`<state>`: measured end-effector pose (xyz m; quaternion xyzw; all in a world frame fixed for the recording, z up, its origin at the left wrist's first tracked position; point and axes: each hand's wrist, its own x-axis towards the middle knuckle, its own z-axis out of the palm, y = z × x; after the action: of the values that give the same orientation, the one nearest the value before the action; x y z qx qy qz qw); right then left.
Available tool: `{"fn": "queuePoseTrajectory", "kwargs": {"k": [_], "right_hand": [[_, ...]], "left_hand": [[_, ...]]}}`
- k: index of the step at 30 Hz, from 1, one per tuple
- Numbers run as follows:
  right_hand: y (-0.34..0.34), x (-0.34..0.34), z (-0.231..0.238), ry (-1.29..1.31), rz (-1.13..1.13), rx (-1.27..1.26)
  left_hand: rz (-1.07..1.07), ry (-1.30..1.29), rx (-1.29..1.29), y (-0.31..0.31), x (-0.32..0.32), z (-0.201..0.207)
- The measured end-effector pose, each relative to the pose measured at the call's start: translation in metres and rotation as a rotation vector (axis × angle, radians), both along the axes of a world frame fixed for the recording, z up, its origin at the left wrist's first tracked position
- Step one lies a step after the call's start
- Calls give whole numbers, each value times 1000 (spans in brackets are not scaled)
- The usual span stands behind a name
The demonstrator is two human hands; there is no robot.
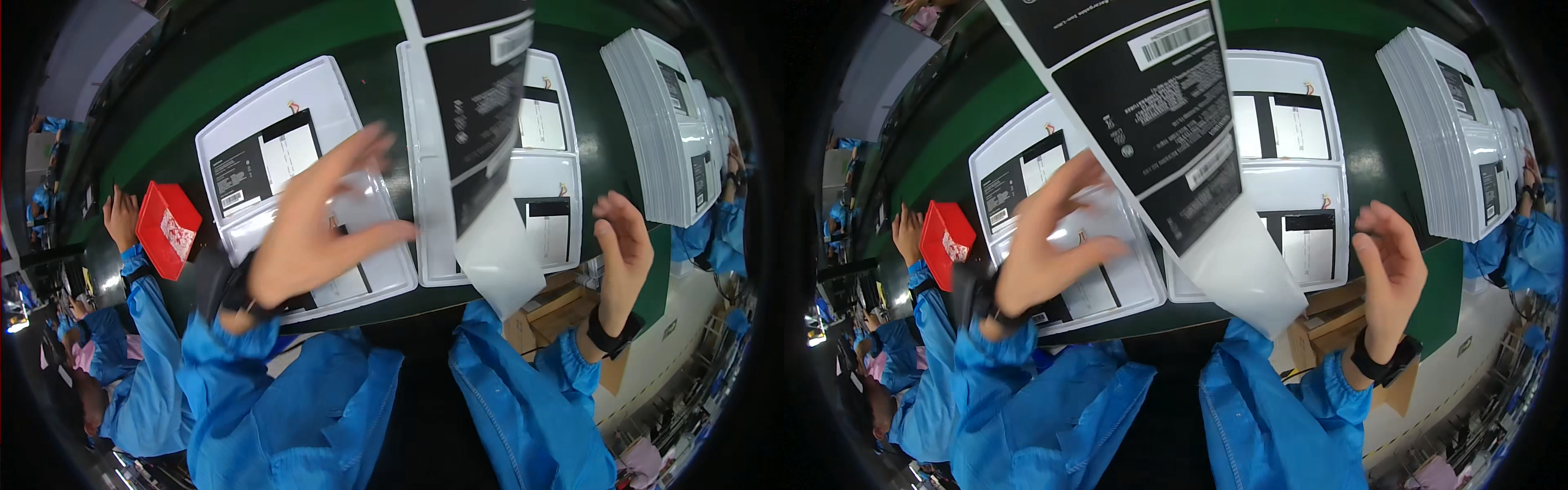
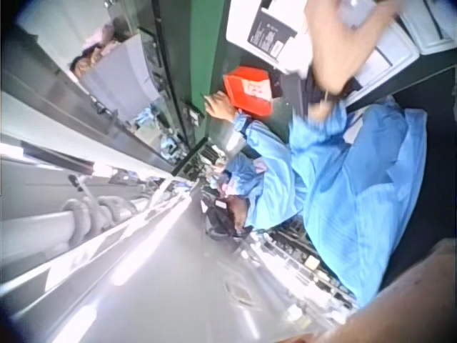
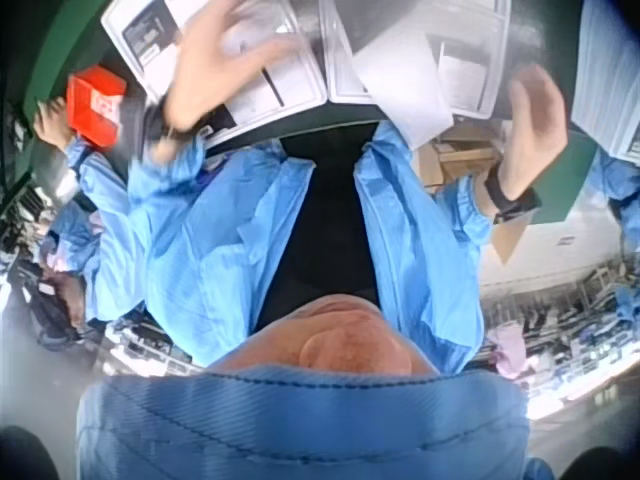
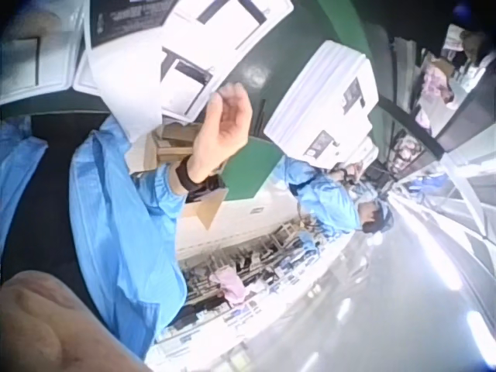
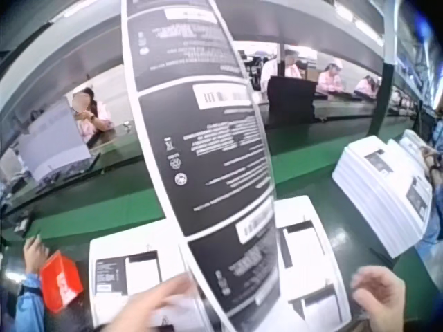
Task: The person assembles internal circuitry and a battery into a tablet, then applies labels and a protective film to the device. The internal components are inserted by hand, and a prying tool is used to assist with assembly.
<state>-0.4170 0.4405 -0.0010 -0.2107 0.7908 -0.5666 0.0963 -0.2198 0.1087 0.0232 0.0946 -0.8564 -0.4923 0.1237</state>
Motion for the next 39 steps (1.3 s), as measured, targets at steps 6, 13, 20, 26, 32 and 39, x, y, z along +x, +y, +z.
{"fn": "queuePoseTrajectory", "kwargs": {"k": [6,13,20,26,32,39], "right_hand": [[-48,18,-9,192,155,58],[-76,3,12,474,-44,-126],[-89,-4,35,537,-13,-174],[-93,-2,45,528,17,-116],[-82,2,56,548,92,11],[-69,17,62,937,-74,-64]], "left_hand": [[-239,197,878,36,-96,-9],[-104,200,1018,57,-136,2],[-146,256,947,67,-124,11],[-176,254,931,64,-115,17],[-264,166,820,62,-109,23],[-185,230,747,68,-124,5]]}}
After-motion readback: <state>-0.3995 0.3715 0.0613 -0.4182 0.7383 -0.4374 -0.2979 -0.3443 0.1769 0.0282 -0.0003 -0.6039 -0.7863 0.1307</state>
